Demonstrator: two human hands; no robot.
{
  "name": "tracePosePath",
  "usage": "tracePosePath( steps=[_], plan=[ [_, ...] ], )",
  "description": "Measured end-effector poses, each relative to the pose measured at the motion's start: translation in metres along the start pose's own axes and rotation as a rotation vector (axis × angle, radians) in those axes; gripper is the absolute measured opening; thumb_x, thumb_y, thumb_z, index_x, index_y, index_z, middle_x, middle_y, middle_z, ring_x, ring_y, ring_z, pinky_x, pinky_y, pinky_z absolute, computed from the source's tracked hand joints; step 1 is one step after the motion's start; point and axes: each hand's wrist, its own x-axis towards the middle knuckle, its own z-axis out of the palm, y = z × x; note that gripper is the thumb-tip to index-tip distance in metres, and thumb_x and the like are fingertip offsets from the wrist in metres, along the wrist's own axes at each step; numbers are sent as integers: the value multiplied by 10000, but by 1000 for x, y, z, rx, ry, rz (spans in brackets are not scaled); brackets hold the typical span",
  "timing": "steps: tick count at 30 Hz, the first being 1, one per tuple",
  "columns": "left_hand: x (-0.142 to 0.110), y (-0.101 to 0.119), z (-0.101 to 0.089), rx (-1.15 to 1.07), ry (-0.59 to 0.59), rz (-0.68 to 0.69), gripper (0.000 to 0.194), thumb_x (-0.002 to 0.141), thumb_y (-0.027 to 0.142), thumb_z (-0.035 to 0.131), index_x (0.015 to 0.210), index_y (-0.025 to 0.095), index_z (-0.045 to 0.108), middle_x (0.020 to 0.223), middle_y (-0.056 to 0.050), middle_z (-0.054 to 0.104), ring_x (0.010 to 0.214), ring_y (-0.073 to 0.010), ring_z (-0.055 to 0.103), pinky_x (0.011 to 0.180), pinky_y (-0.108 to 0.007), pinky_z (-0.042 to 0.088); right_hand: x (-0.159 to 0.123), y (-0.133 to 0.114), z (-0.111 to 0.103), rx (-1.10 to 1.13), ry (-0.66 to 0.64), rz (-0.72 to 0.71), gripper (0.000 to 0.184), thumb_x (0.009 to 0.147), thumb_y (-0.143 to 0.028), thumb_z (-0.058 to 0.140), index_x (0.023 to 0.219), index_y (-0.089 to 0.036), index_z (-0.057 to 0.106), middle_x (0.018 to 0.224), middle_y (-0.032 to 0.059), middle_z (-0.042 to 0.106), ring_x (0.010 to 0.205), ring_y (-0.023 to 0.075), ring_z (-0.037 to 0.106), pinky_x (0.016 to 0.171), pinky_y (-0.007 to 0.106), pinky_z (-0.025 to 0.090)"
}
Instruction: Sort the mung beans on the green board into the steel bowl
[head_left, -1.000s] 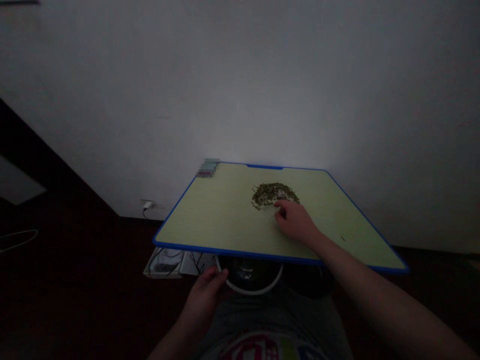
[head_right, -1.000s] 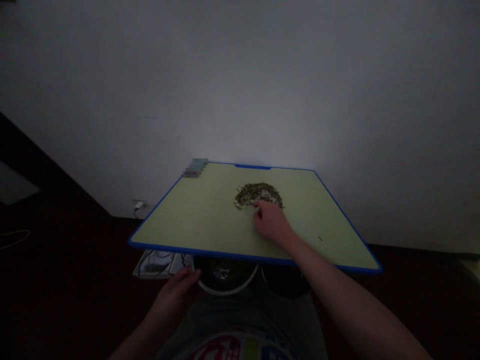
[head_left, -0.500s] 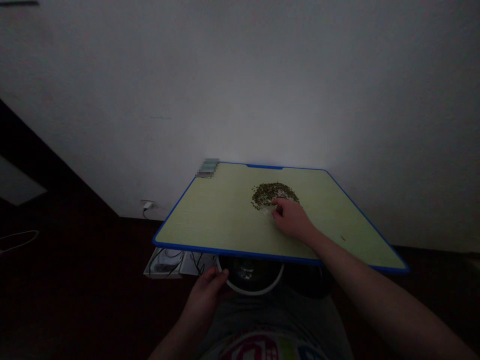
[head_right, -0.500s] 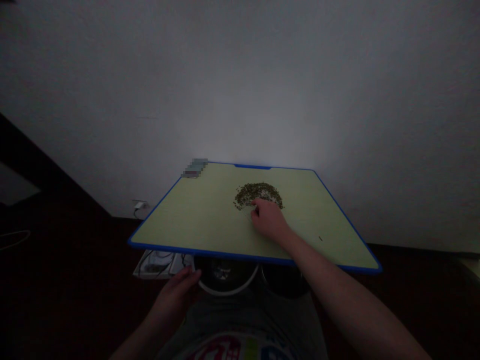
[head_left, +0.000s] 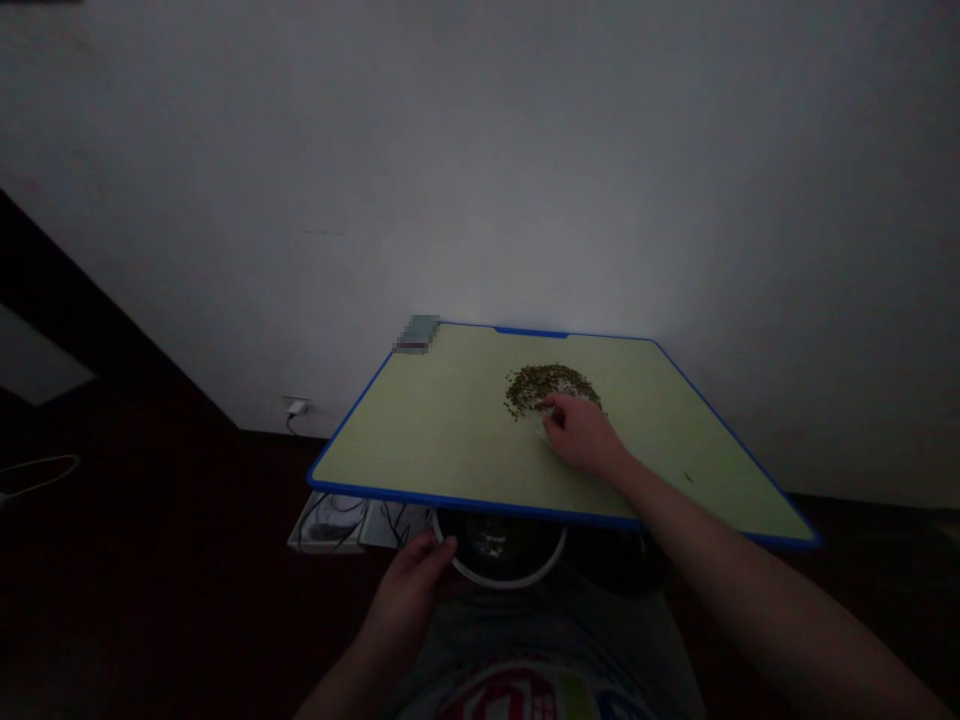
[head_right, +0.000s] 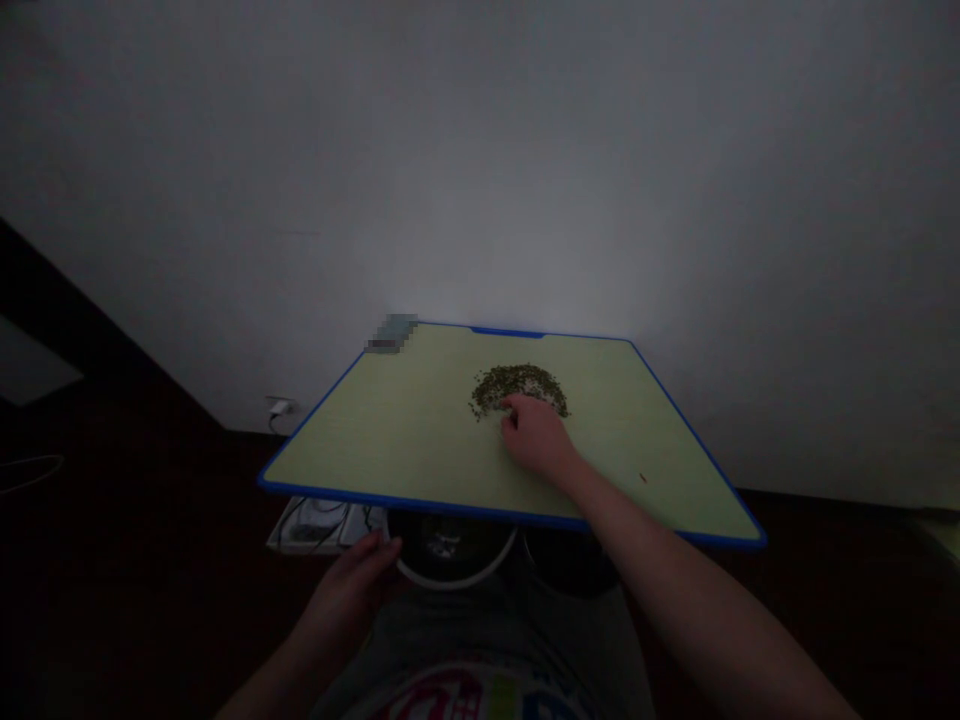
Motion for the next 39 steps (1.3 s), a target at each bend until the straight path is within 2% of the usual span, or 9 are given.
tracePosePath(
  steps=[3,12,16,20,26,32,39],
  plan=[
    [-2,1,2,6,31,-8,203,617,297,763,733,165,662,712,-34,730,709,-207,680,712,-343,524,2,2,1,9,-1,1,283,792,-211,518,1037,-166,653,763,39,675,707,157,586,721,265,411],
    [-4,3,4,16,18,-4,241,575,321,778,714,161,663,716,-58,735,751,-259,697,740,-383,524,5,4,3,44,-8,-16,280,789,-203,523,1032,-165,657,743,34,667,694,150,580,710,267,414],
    [-2,1,2,24,36,13,227,589,313,775,722,165,666,737,-51,736,752,-242,688,729,-373,534,5,5,2,61,-17,-24,293,768,-193,537,1033,-164,658,734,26,665,684,146,577,700,261,412],
    [-1,0,-1,27,-10,0,186,641,307,750,735,166,675,731,-41,729,744,-217,682,723,-343,533,2,7,1,95,-27,-52,303,759,-183,540,1037,-160,657,710,17,657,666,139,572,682,253,409],
    [-1,0,-2,20,-3,14,179,628,298,766,701,164,672,694,-30,717,714,-199,672,678,-312,533,0,8,-1,82,-40,-32,283,752,-173,544,1010,-171,660,703,11,651,658,136,568,666,249,402],
    [-1,2,1,16,37,19,189,600,288,773,696,163,669,675,-30,715,690,-204,669,697,-347,542,9,9,1,56,-33,-22,271,765,-186,546,1011,-180,660,735,18,663,684,144,575,688,257,404],
    [1,-1,-1,-2,-19,6,169,646,298,746,722,170,666,712,-35,718,739,-214,679,742,-354,525,11,12,3,73,-41,-63,303,752,-169,544,1032,-167,661,748,27,662,695,150,573,687,262,406]
  ],
)
